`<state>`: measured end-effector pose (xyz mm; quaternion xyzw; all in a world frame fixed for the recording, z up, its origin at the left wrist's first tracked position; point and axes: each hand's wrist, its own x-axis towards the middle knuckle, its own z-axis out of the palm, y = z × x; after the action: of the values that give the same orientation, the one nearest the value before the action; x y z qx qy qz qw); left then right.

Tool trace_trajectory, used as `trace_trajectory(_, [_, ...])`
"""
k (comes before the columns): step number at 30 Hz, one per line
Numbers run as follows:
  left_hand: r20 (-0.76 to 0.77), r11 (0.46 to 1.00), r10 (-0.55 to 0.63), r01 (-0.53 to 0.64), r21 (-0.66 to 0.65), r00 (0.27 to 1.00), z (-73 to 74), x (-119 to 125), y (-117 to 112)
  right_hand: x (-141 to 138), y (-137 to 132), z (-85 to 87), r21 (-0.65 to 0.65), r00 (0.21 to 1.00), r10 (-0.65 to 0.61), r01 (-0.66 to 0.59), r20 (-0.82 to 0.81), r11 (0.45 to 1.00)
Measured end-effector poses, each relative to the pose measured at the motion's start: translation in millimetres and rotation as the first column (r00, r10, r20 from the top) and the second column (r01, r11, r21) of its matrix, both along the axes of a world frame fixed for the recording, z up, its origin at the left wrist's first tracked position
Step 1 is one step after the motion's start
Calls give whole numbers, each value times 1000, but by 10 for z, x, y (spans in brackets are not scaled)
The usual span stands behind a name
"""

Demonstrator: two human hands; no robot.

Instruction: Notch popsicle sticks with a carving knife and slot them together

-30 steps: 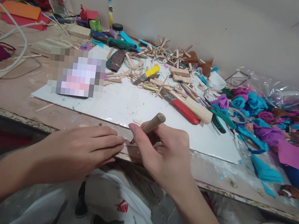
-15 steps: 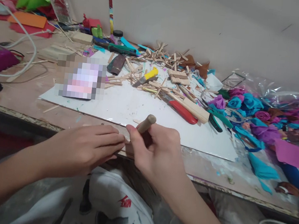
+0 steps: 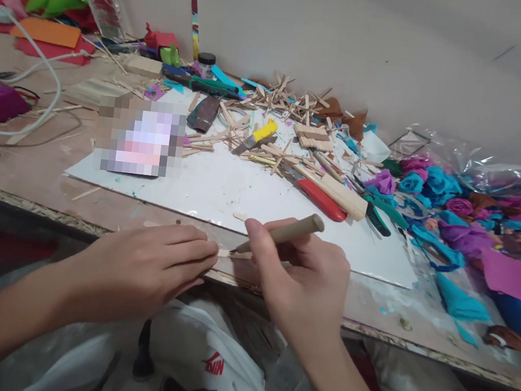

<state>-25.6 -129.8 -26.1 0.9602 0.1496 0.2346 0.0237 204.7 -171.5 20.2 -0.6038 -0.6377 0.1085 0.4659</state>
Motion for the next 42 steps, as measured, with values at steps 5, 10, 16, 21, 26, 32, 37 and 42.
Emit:
trace_trajectory(5, [-11,1000,-5,5,4,1000,-23,-9,-7,-8,55,-55,-20,999,20,-19,42,1000])
trace_trajectory(10, [-26,1000,-4,4,-1,1000,-9,0,-3,-25,61,-39,-16,995,36,-35,98,999])
trace_trajectory(16, [-27,1000,0,0,-23,1000,5,10,-1,-77,16,29,7,978,57,-59,202,998])
trace_trajectory(21, [-9,999,-5,5,-43,1000,15,12,2,-122,5,64,2,955,95,-99,281,995])
trace_trajectory(26, [-22,999,1,-2,-48,1000,18,17,3,-145,11,70,-2,964,45,-46,262,999])
trace_trajectory(32, [-48,999,5,-7,-54,999,9,10,7,-143,12,85,18,961,43,-50,273,999])
trace_trajectory(37, [-55,999,6,-8,-33,998,10,11,9,-150,26,90,-4,969,47,-47,241,999])
trace_trajectory(42, [-76,1000,-3,1,-28,997,34,7,7,-153,13,93,-2,968,47,-48,245,999])
